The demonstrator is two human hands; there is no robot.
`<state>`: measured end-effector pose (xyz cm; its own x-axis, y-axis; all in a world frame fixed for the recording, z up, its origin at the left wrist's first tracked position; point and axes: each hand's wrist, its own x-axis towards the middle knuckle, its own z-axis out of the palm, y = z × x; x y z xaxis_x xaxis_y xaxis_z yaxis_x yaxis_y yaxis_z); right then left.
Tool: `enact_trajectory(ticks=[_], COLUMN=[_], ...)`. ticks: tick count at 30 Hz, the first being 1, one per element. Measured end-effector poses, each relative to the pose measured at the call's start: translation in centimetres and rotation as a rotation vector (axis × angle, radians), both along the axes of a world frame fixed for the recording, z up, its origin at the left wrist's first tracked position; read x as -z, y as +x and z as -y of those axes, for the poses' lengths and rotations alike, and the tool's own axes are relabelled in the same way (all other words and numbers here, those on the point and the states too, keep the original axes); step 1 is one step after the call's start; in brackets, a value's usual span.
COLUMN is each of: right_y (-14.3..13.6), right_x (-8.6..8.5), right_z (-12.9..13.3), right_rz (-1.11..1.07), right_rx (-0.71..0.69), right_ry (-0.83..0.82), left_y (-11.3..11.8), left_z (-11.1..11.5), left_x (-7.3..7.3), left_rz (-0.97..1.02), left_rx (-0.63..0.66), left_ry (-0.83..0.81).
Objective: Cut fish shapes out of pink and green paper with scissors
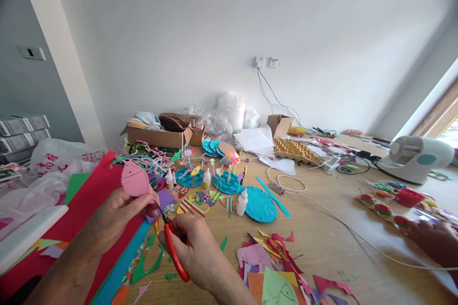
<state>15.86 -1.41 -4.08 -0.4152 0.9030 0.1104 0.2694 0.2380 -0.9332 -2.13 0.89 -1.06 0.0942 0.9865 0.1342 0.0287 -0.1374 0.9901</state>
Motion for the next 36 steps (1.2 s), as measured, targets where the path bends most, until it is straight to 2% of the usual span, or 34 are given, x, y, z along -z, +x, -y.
enact_trajectory(ticks=[21, 36], right_y=[0.39, 0.42], right_x=[0.03, -0.08], right_z=[-0.12, -0.19], right_rz=[0.073, 0.143], right_rx=[-0.011, -0.009], right_ry=[0.031, 0.126], left_y=[0.16, -0.65], left_z=[-0.15, -0.32], left_x=[-0.53, 0.07], left_rz=[-0.06, -0.081], left_rx=[-0.015, 0.046], left_ry=[-0.021, 0.013])
